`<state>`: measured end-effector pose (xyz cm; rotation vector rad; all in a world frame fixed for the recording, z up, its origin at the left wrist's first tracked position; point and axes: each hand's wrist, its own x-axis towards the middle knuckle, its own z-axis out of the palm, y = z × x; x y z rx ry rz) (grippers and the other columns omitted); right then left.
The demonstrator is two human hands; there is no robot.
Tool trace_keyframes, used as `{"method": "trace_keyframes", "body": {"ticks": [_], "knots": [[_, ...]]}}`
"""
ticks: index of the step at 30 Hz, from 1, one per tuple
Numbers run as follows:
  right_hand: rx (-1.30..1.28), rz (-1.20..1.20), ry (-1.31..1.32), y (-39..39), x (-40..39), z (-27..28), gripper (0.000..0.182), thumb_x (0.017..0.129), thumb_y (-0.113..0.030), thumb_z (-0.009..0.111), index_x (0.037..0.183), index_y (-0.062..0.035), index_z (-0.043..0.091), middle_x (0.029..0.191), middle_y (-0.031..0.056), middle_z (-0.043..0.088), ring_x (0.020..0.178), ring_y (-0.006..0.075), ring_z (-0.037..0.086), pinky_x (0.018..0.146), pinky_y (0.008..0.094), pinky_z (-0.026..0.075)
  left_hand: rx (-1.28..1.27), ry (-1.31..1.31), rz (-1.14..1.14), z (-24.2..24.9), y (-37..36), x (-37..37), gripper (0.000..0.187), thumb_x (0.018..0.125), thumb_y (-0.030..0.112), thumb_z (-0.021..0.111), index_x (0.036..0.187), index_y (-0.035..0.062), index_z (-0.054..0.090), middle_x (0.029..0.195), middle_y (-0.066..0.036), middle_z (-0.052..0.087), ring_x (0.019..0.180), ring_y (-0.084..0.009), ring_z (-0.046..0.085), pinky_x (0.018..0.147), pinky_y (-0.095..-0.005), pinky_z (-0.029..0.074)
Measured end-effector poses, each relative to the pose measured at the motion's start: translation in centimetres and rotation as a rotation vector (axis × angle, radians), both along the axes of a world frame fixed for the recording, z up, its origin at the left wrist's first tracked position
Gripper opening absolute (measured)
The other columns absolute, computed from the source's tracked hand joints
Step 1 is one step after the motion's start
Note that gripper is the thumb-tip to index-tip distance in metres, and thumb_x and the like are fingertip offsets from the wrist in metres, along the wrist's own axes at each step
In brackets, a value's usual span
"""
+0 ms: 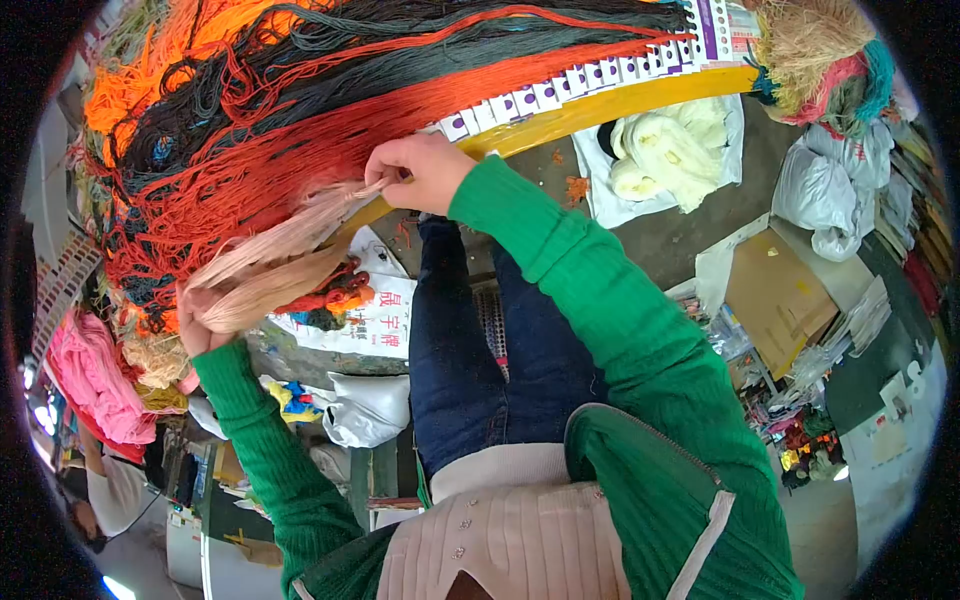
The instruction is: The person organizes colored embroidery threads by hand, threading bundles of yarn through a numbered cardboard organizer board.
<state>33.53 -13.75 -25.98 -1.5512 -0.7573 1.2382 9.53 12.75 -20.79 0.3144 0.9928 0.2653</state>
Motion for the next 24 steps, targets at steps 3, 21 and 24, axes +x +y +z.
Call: {"method": "trace_keyframes", "body": {"ticks": [3, 21, 24], "knots": [[0.037, -0.134, 0.143, 0.1, -0.5, -0.7, 0.013, 0.066, -0.004, 0.047, 0.078, -0.0027, 0.054, 0.063, 0.0051, 0.053, 0.059, 0.0128, 0.051, 0.057, 0.0241, 0.041, 0.153, 0.418, 0.043, 1.3, 0.0, 0.3, 0.031, 0.076, 0.017, 0.042, 0.101, -0.0017, 0.044, 0.098, -0.016, 0.049, 0.089, -0.0281, 0.049, 0.076, -0.0419, 0.042], [-0.06, -0.084, -0.145, 0.6, -0.8, -0.9, 0.038, 0.056, -0.02, 0.065, 0.089, -0.0066, 0.053, 0.061, 0.0013, 0.045, 0.056, 0.0113, 0.046, 0.052, 0.0237, 0.039, 0.556, 0.317, -0.54, 1.0, -3.0, 0.0, 0.022, 0.074, 0.019, 0.051, 0.087, 0.0004, 0.051, 0.079, -0.007, 0.053, 0.061, -0.0113, 0.048, 0.049, -0.0203, 0.039], [-0.058, -0.046, -0.256, 0.8, -1.0, -1.0, 0.04, 0.056, -0.012, 0.066, 0.093, -0.0049, 0.051, 0.065, 0.0012, 0.045, 0.06, 0.0094, 0.044, 0.055, 0.0215, 0.038, 0.252, -0.102, -0.249, 3.3, -0.1, -4.5, 0.026, 0.077, 0.02, 0.048, 0.092, -0.0011, 0.048, 0.087, -0.011, 0.053, 0.073, -0.013, 0.051, 0.065, -0.0236, 0.042]]}}
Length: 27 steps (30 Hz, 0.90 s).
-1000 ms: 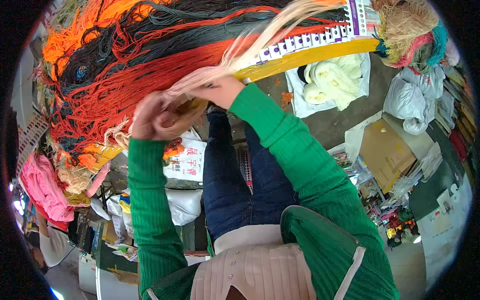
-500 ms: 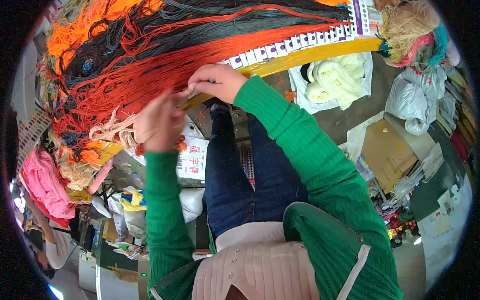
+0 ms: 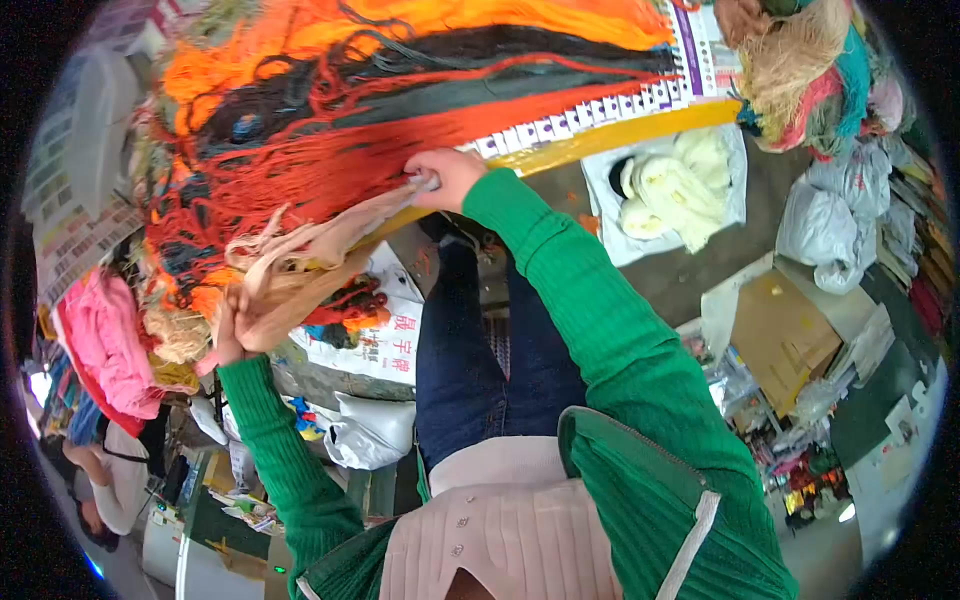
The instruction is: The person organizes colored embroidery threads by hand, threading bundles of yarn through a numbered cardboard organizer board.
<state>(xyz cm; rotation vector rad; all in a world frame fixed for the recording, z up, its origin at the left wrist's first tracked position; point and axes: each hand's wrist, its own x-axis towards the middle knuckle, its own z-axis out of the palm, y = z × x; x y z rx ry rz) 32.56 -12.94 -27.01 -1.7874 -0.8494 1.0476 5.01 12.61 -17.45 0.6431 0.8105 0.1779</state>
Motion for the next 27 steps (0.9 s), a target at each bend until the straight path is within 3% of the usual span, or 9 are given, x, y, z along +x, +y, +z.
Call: {"method": "trace_keyframes", "body": {"ticks": [1, 2, 4, 6, 7, 9, 10, 16, 27], "knots": [[-0.024, -0.006, 0.045, 0.1, -0.2, -0.2, 0.041, 0.056, -0.013, 0.066, 0.094, -0.0053, 0.051, 0.068, 0.0026, 0.047, 0.063, 0.0107, 0.046, 0.058, 0.022, 0.039, 0.242, 0.329, 0.206, 1.6, -1.3, -1.0, 0.028, 0.081, 0.023, 0.041, 0.095, -0.0014, 0.045, 0.097, -0.014, 0.049, 0.086, -0.017, 0.049, 0.078, -0.0292, 0.039], [-0.027, 0.012, -0.007, 0.0, -0.2, -0.2, 0.042, 0.056, -0.013, 0.065, 0.095, -0.0059, 0.05, 0.072, 0.004, 0.048, 0.066, 0.0127, 0.047, 0.06, 0.0233, 0.04, 0.163, 0.4, 0.22, 2.5, -1.5, -1.8, 0.032, 0.083, 0.025, 0.034, 0.095, -0.0025, 0.044, 0.104, -0.017, 0.046, 0.096, -0.0216, 0.045, 0.084, -0.0337, 0.035], [-0.024, 0.011, -0.152, -0.3, -0.7, 1.3, 0.043, 0.057, -0.011, 0.064, 0.096, -0.0079, 0.048, 0.083, 0.0078, 0.048, 0.075, 0.0184, 0.049, 0.067, 0.0272, 0.041, 0.455, 0.068, 0.019, 7.2, -6.7, 1.2, 0.031, 0.078, 0.021, 0.034, 0.093, -0.0024, 0.047, 0.102, -0.017, 0.047, 0.096, -0.0237, 0.044, 0.084, -0.0333, 0.034], [0.025, -0.017, -0.236, -0.7, -1.6, 2.5, 0.036, 0.056, -0.016, 0.063, 0.088, -0.008, 0.048, 0.081, 0.0096, 0.047, 0.078, 0.0251, 0.048, 0.067, 0.0315, 0.04, 0.484, 0.088, -0.041, 9.2, -10.7, 4.4, 0.036, 0.071, 0.023, 0.039, 0.089, -0.0067, 0.048, 0.108, -0.021, 0.042, 0.102, -0.028, 0.04, 0.088, -0.0342, 0.029], [0.016, -0.021, -0.217, -0.9, -2.2, 4.6, 0.03, 0.059, -0.008, 0.061, 0.086, -0.0074, 0.05, 0.083, 0.007, 0.046, 0.077, 0.0188, 0.047, 0.069, 0.0272, 0.039, 0.565, 0.107, -0.019, 9.8, -12.7, 5.0, 0.04, 0.067, 0.024, 0.042, 0.088, -0.0086, 0.049, 0.11, -0.023, 0.04, 0.104, -0.0297, 0.039, 0.09, -0.0345, 0.027], [0.125, -0.04, -0.161, -0.9, -3.4, 9.2, 0.021, 0.06, -0.008, 0.061, 0.079, -0.0062, 0.05, 0.08, 0.0047, 0.046, 0.072, 0.0161, 0.047, 0.063, 0.0252, 0.039, 0.145, -0.005, 0.124, 12.1, -14.8, 5.1, 0.041, 0.074, 0.024, 0.048, 0.101, -0.0058, 0.042, 0.088, -0.016, 0.05, 0.079, -0.0195, 0.05, 0.068, -0.0314, 0.042], [0.088, -0.013, -0.088, -0.6, -4.0, 12.5, 0.012, 0.063, -0.008, 0.06, 0.07, -0.004, 0.05, 0.072, 0.0031, 0.046, 0.066, 0.0115, 0.046, 0.056, 0.0232, 0.038, -0.124, -0.195, 0.16, 12.1, -15.7, 5.2, 0.044, 0.075, 0.024, 0.047, 0.106, -0.0053, 0.036, 0.09, -0.017, 0.05, 0.081, -0.0221, 0.05, 0.071, -0.034, 0.041], [0.094, -0.106, 0.614, 1.3, -9.5, 24.8, 0.014, 0.073, -0.012, 0.053, 0.076, 0.0007, 0.055, 0.058, 0.0021, 0.052, 0.048, 0.0058, 0.047, 0.043, 0.0182, 0.035, 0.025, -0.315, 0.093, 14.8, -16.7, 6.2, 0.051, 0.079, 0.028, 0.039, 0.115, -0.0054, 0.026, 0.116, -0.018, 0.034, 0.105, -0.0229, 0.037, 0.085, -0.035, 0.033], [0.048, -0.129, 0.723, 1.2, -10.7, 29.9, 0.009, 0.074, -0.005, 0.049, 0.074, 0.0024, 0.055, 0.05, 0.0029, 0.047, 0.04, 0.0054, 0.038, 0.036, 0.0171, 0.027, 0.001, -0.535, 0.19, 18.1, -17.3, 4.9, 0.044, 0.081, 0.027, 0.035, 0.11, -0.0064, 0.033, 0.112, -0.021, 0.039, 0.103, -0.0278, 0.04, 0.088, -0.0371, 0.029]]}}
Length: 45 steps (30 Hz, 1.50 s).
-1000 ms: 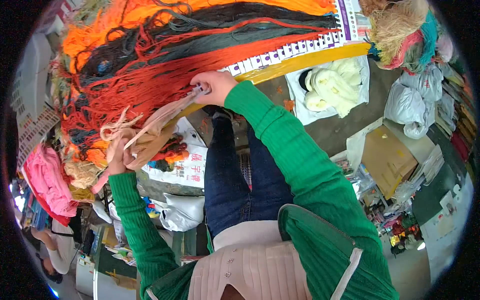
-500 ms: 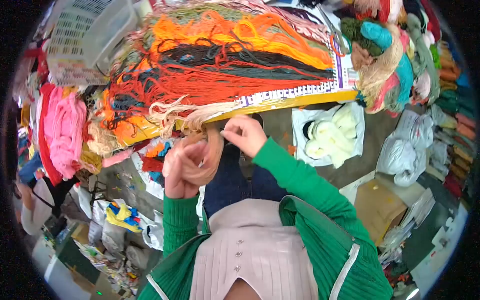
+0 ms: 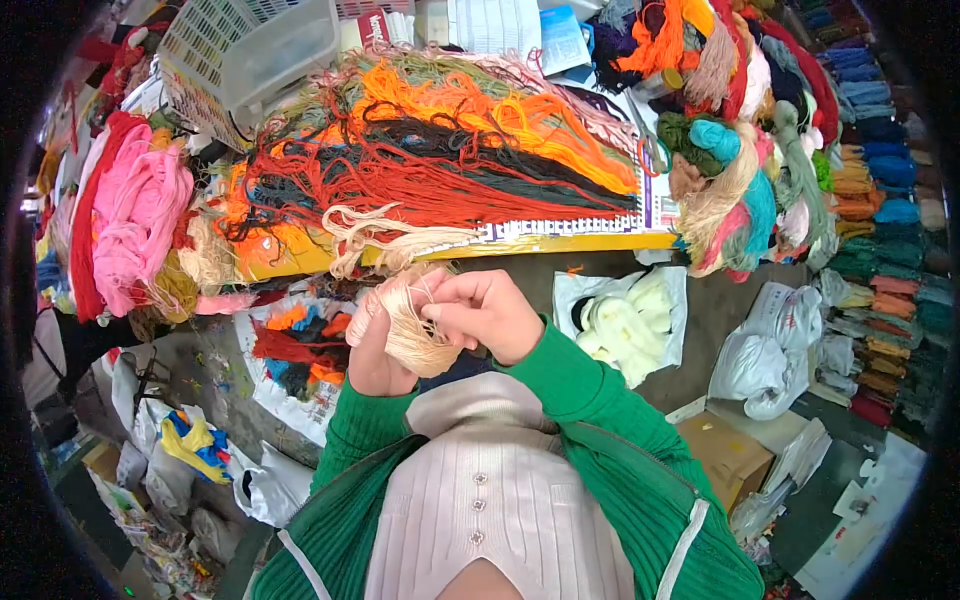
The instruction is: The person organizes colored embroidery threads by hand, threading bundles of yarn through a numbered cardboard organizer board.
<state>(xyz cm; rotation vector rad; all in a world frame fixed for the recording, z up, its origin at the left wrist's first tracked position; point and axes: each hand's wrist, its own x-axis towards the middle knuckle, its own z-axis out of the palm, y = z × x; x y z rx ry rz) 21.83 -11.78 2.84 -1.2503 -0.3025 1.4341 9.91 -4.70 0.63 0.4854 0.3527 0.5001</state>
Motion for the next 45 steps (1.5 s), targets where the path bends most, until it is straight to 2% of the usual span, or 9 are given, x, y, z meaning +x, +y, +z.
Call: {"method": "trace_keyframes", "body": {"ticks": [5, 10, 16, 20, 26, 31, 35, 39, 45], "knots": [[0.007, 0.008, -0.075, -0.2, -1.0, 0.9, 0.006, 0.072, -0.003, 0.052, 0.071, 0.0019, 0.055, 0.049, -0.0001, 0.044, 0.04, 0.0042, 0.036, 0.037, 0.0174, 0.026, 0.089, -0.007, -0.014, 0.8, 0.0, -0.1, 0.044, 0.081, 0.028, 0.035, 0.109, -0.0062, 0.035, 0.112, -0.02, 0.04, 0.103, -0.0277, 0.04, 0.087, -0.0372, 0.03], [0.083, -0.054, 0.046, -0.6, -1.3, 1.7, 0.007, 0.072, -0.004, 0.051, 0.07, 0.0017, 0.056, 0.052, 0.0, 0.047, 0.041, 0.0033, 0.034, 0.038, 0.017, 0.024, -0.265, -0.175, -0.115, 0.9, 0.4, -1.1, 0.037, 0.081, 0.019, 0.037, 0.11, -0.0042, 0.033, 0.11, -0.019, 0.041, 0.098, -0.0228, 0.044, 0.079, -0.0349, 0.039], [0.161, 0.024, 0.131, -1.1, -1.6, 1.2, 0.011, 0.075, -0.007, 0.049, 0.075, 0.0025, 0.055, 0.069, 0.0052, 0.056, 0.045, 0.0055, 0.041, 0.041, 0.0162, 0.031, -0.08, 0.031, -0.046, 0.7, -0.1, -1.5, 0.028, 0.077, 0.009, 0.046, 0.101, -0.005, 0.042, 0.095, -0.015, 0.051, 0.085, -0.0201, 0.052, 0.072, -0.0296, 0.043], [0.104, 0.03, 0.125, -1.0, -2.2, 2.2, 0.011, 0.075, -0.008, 0.049, 0.078, 0.0021, 0.054, 0.069, 0.0058, 0.056, 0.046, 0.0061, 0.045, 0.042, 0.0165, 0.034, -0.268, 0.018, -0.089, 0.4, -0.3, -2.2, 0.022, 0.075, 0.006, 0.048, 0.094, -0.0048, 0.048, 0.086, -0.012, 0.054, 0.077, -0.0178, 0.053, 0.068, -0.0267, 0.044], [0.11, 0.048, 0.138, -1.4, -2.9, 1.5, 0.01, 0.076, -0.009, 0.048, 0.077, 0.0007, 0.053, 0.062, 0.0025, 0.053, 0.045, 0.004, 0.043, 0.04, 0.0156, 0.031, -0.142, 0.079, 0.029, 1.1, -0.8, -2.6, 0.023, 0.075, 0.008, 0.047, 0.095, -0.0041, 0.046, 0.084, -0.012, 0.054, 0.076, -0.0188, 0.054, 0.071, -0.0287, 0.043], [0.034, -0.07, 0.343, -1.7, -3.1, 2.0, 0.015, 0.079, -0.013, 0.047, 0.075, -0.0002, 0.052, 0.047, -0.0042, 0.034, 0.038, 0.0021, 0.023, 0.035, 0.018, 0.016, -0.097, -0.006, 0.03, 1.1, -1.2, -3.3, 0.03, 0.079, 0.016, 0.042, 0.102, -0.0032, 0.04, 0.095, -0.014, 0.051, 0.087, -0.0204, 0.05, 0.078, -0.0314, 0.038], [-0.07, 0.008, 0.198, -1.4, -3.6, 2.9, 0.02, 0.076, -0.016, 0.05, 0.089, -0.0008, 0.054, 0.054, -0.0077, 0.04, 0.041, -0.0018, 0.024, 0.035, 0.0154, 0.015, -0.081, -0.078, -0.007, 1.4, -1.5, -3.6, 0.037, 0.082, 0.025, 0.035, 0.108, -0.0026, 0.036, 0.106, -0.014, 0.044, 0.099, -0.0222, 0.043, 0.085, -0.0333, 0.032], [-0.082, 0.037, -0.039, -1.3, -4.3, 2.4, 0.017, 0.071, -0.01, 0.055, 0.086, -0.0023, 0.056, 0.055, -0.007, 0.044, 0.041, -0.0014, 0.027, 0.035, 0.0153, 0.017, -0.123, -0.041, 0.034, 1.3, -2.0, -3.7, 0.037, 0.081, 0.02, 0.037, 0.109, -0.0046, 0.035, 0.105, -0.013, 0.045, 0.095, -0.0214, 0.045, 0.081, -0.0323, 0.036], [-0.061, 0.03, 0.066, -1.7, -3.9, 2.5, 0.012, 0.071, -0.004, 0.053, 0.08, 0.0019, 0.057, 0.065, -0.0029, 0.05, 0.044, -0.0008, 0.031, 0.037, 0.0148, 0.02, -0.18, -0.147, 0.003, 0.8, -1.7, -3.9, 0.036, 0.081, 0.023, 0.036, 0.109, -0.0008, 0.035, 0.108, -0.013, 0.042, 0.1, -0.0224, 0.042, 0.084, -0.0336, 0.033]]}}
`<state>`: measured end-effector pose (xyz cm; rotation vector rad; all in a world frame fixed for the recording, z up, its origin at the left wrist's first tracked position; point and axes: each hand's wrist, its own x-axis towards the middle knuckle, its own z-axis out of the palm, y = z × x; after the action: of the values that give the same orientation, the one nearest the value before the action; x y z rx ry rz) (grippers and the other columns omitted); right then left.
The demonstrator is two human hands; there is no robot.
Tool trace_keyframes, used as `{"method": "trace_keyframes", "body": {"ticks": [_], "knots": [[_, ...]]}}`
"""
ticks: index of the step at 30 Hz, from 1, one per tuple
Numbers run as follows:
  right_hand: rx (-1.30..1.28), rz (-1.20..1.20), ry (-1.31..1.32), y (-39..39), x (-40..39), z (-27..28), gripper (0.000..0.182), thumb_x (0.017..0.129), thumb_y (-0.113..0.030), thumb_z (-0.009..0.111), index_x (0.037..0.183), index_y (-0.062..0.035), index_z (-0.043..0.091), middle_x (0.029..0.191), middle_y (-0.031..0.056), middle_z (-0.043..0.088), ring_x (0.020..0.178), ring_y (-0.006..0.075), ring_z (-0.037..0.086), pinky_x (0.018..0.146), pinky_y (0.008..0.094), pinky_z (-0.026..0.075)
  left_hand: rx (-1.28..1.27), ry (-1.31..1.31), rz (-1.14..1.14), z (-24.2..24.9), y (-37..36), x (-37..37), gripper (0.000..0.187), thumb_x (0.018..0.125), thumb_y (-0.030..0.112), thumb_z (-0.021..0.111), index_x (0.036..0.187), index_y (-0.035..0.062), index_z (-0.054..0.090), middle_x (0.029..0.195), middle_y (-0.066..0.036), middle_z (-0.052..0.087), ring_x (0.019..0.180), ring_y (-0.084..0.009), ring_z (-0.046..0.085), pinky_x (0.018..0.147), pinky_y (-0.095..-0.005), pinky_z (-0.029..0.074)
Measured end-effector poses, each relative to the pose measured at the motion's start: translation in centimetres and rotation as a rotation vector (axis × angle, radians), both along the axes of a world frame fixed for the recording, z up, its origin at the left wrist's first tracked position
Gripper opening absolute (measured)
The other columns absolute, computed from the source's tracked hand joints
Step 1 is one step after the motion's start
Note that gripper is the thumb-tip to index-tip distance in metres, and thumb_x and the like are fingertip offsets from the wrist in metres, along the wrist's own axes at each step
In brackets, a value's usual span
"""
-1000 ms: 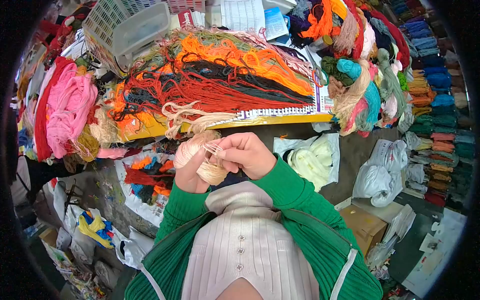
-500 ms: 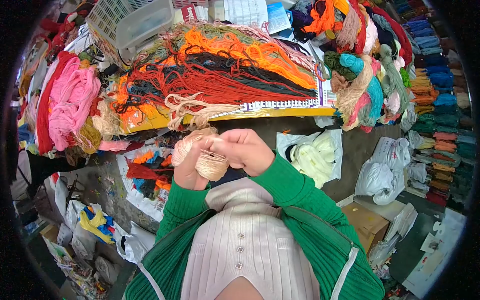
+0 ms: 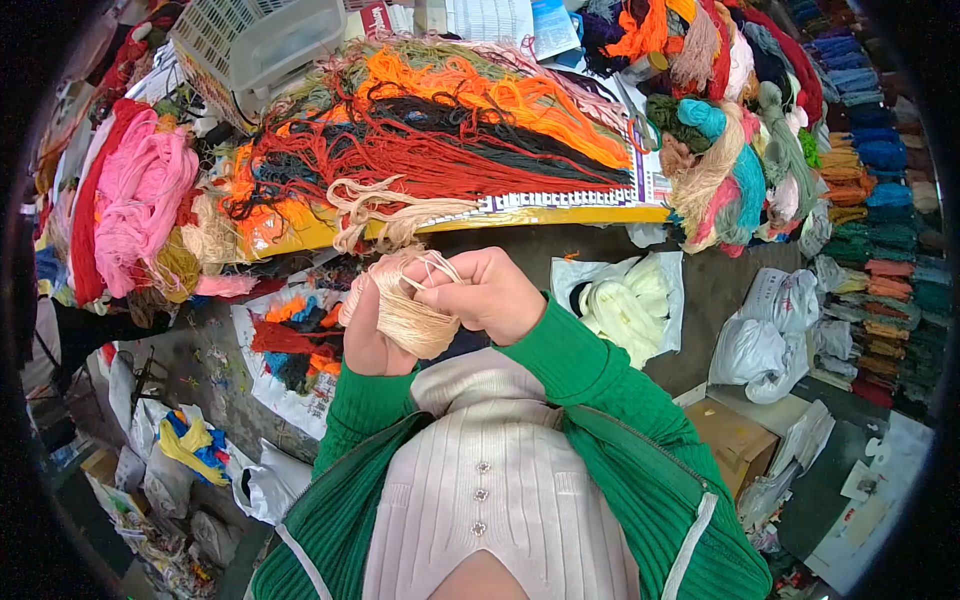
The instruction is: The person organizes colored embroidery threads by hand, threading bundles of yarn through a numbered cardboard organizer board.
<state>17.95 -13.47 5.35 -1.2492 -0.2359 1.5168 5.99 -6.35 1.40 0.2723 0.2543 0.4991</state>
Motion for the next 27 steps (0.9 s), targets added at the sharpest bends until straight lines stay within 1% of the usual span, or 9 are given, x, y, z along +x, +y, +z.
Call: {"method": "trace_keyframes", "body": {"ticks": [2, 4, 8, 10, 13, 16, 20, 22, 27], "knots": [[0.046, -0.001, 0.005, -0.1, 0.0, -0.6, 0.015, 0.071, -0.005, 0.053, 0.085, 0.0013, 0.056, 0.062, -0.0036, 0.048, 0.043, -0.0005, 0.03, 0.037, 0.0154, 0.019, -0.025, -0.056, -0.008, 0.0, 0.1, 0.1, 0.035, 0.081, 0.022, 0.037, 0.108, -0.0011, 0.036, 0.108, -0.014, 0.042, 0.1, -0.0223, 0.042, 0.084, -0.0336, 0.034], [0.094, -0.001, 0.011, -0.1, 0.1, -1.0, 0.019, 0.071, -0.006, 0.053, 0.089, 0.0008, 0.055, 0.059, -0.0043, 0.046, 0.042, -0.0001, 0.029, 0.036, 0.0159, 0.019, 0.237, 0.117, -0.063, 0.2, 0.3, 0.1, 0.034, 0.08, 0.021, 0.039, 0.106, -0.0021, 0.038, 0.106, -0.014, 0.044, 0.099, -0.0222, 0.043, 0.083, -0.0334, 0.035], [0.21, -0.056, 0.372, -0.1, 0.9, -1.3, 0.012, 0.074, -0.004, 0.048, 0.084, -0.0016, 0.054, 0.057, -0.0006, 0.042, 0.043, 0.0032, 0.029, 0.037, 0.0175, 0.02, 0.148, 0.136, -0.046, -0.5, 0.3, -0.1, 0.035, 0.08, 0.02, 0.039, 0.106, -0.003, 0.039, 0.106, -0.014, 0.044, 0.099, -0.0222, 0.043, 0.084, -0.0336, 0.034], [0.194, -0.037, 0.373, 0.0, 1.0, -0.8, 0.013, 0.075, -0.008, 0.048, 0.085, -0.0012, 0.053, 0.052, -0.0041, 0.036, 0.042, 0.0023, 0.026, 0.036, 0.0176, 0.019, -0.055, 0.044, -0.023, -0.1, 0.3, 0.2, 0.033, 0.081, 0.021, 0.038, 0.102, -0.0037, 0.045, 0.104, -0.013, 0.046, 0.093, -0.0198, 0.046, 0.079, -0.0324, 0.038], [-0.027, -0.036, 0.061, 0.7, 0.3, 0.4, 0.01, 0.074, -0.009, 0.051, 0.08, -0.002, 0.055, 0.051, -0.0069, 0.039, 0.039, -0.0001, 0.025, 0.035, 0.0163, 0.018, 0.015, 0.078, 0.004, 0.2, 0.2, 0.5, 0.036, 0.081, 0.022, 0.036, 0.105, -0.0049, 0.042, 0.105, -0.014, 0.045, 0.094, -0.02, 0.045, 0.08, -0.0323, 0.037], [-0.031, 0.035, -0.081, 0.9, 0.1, -0.3, 0.009, 0.072, -0.008, 0.053, 0.078, -0.0022, 0.057, 0.054, -0.0055, 0.044, 0.04, -0.0002, 0.029, 0.035, 0.0162, 0.018, 0.092, 0.097, -0.032, 0.4, 0.2, 0.7, 0.038, 0.081, 0.023, 0.036, 0.107, -0.0056, 0.04, 0.107, -0.015, 0.043, 0.095, -0.0204, 0.045, 0.081, -0.0324, 0.036], [-0.018, -0.003, -0.056, 1.0, 0.1, -0.8, 0.009, 0.071, -0.006, 0.054, 0.078, -0.0008, 0.058, 0.056, -0.0034, 0.048, 0.042, 0.0, 0.032, 0.035, 0.0163, 0.019, 0.168, 0.104, -0.032, 0.6, 0.6, 0.9, 0.039, 0.082, 0.022, 0.035, 0.108, -0.0062, 0.038, 0.106, -0.014, 0.043, 0.096, -0.0205, 0.044, 0.082, -0.0326, 0.035], [-0.018, -0.041, -0.017, 1.0, 0.3, -1.2, 0.01, 0.071, -0.004, 0.053, 0.078, 0.0002, 0.057, 0.059, -0.0015, 0.05, 0.043, 0.0006, 0.034, 0.036, 0.0158, 0.019, 0.001, 0.027, -0.019, 0.7, 0.8, 0.9, 0.038, 0.081, 0.021, 0.035, 0.108, -0.0056, 0.037, 0.106, -0.014, 0.043, 0.096, -0.0209, 0.044, 0.082, -0.0329, 0.035], [0.038, -0.049, 0.077, 1.0, 0.9, -0.9, 0.01, 0.07, -0.003, 0.053, 0.078, 0.0009, 0.057, 0.065, 0.0008, 0.052, 0.044, 0.0017, 0.035, 0.036, 0.0155, 0.02, -0.041, 0.019, -0.002, -0.6, 0.7, 0.7, 0.04, 0.08, 0.022, 0.036, 0.111, -0.0034, 0.033, 0.111, -0.017, 0.04, 0.102, -0.0248, 0.041, 0.086, -0.0353, 0.032]]}}
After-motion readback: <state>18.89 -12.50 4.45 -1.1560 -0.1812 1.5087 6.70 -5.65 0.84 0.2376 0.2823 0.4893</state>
